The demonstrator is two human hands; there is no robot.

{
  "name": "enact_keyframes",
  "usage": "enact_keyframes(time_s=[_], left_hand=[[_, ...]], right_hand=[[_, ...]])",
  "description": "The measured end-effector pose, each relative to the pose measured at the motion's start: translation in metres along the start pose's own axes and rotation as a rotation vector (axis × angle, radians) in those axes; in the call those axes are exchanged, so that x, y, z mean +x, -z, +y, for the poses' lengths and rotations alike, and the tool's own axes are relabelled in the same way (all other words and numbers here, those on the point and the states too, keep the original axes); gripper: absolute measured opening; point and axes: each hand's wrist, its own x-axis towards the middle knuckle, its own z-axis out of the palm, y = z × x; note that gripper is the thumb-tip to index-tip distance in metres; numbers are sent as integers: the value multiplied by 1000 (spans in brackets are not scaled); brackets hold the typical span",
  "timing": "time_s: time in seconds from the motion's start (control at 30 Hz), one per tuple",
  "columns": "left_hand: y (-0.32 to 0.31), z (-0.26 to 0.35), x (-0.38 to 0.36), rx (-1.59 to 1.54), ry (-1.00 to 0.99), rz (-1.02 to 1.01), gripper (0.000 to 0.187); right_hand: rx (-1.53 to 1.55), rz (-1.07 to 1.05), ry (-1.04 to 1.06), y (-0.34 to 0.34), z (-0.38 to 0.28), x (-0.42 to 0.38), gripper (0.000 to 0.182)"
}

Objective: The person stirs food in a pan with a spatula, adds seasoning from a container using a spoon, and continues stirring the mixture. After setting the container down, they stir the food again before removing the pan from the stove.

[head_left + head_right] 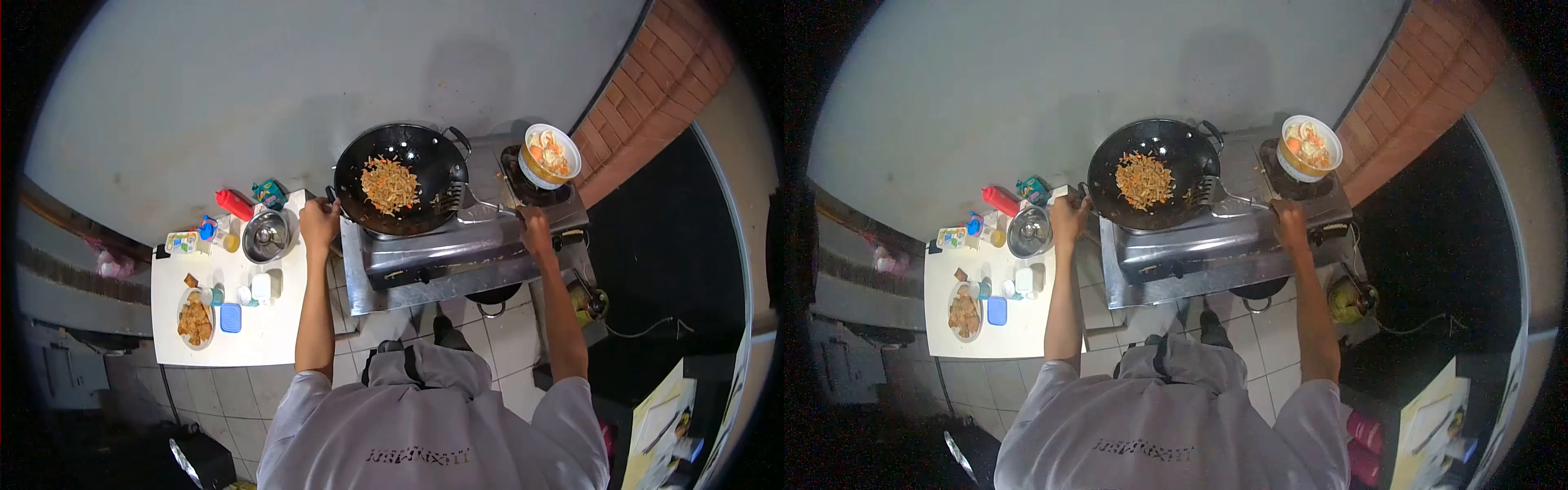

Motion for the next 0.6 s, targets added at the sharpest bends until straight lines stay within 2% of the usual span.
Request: enact_keyframes(time_s=[0.03,0.1,0.13,0.23,0.3,0.33,0.37,0.47,0.5,0.53,0.57,0.6], left_hand=[[0,0,1,-48,19,0,30],[-1,1,-2,-4,6,11,29],[-1,2,-4,-28,5,78,28],[4,17,-24,-49,47,202,28],[5,15,-40,-224,96,274,35],[10,18,-49,-224,98,237,37],[14,19,-58,-310,185,184,33],[14,13,-90,-384,180,216,30],[14,8,-99,-388,180,218,30],[14,3,-109,-442,221,186,30],[14,1,-121,-445,265,194,33],[14,-6,-130,-451,329,189,36]], right_hand=[[12,1,14,-9,8,2,31],[42,-28,-105,-28,18,4,33],[73,-26,-114,-35,22,6,32],[150,-64,-80,-52,31,13,34],[157,-101,-63,-55,34,15,35],[202,-96,-77,-55,33,15,38],[245,-89,-87,-54,32,18,40],[113,-87,-136,-26,11,20,61],[116,-138,-132,-21,13,16,57],[-48,-464,-254,0,-1,28,55],[-79,-619,-145,13,-5,32,50],[-97,-809,-138,44,-41,49,39]])
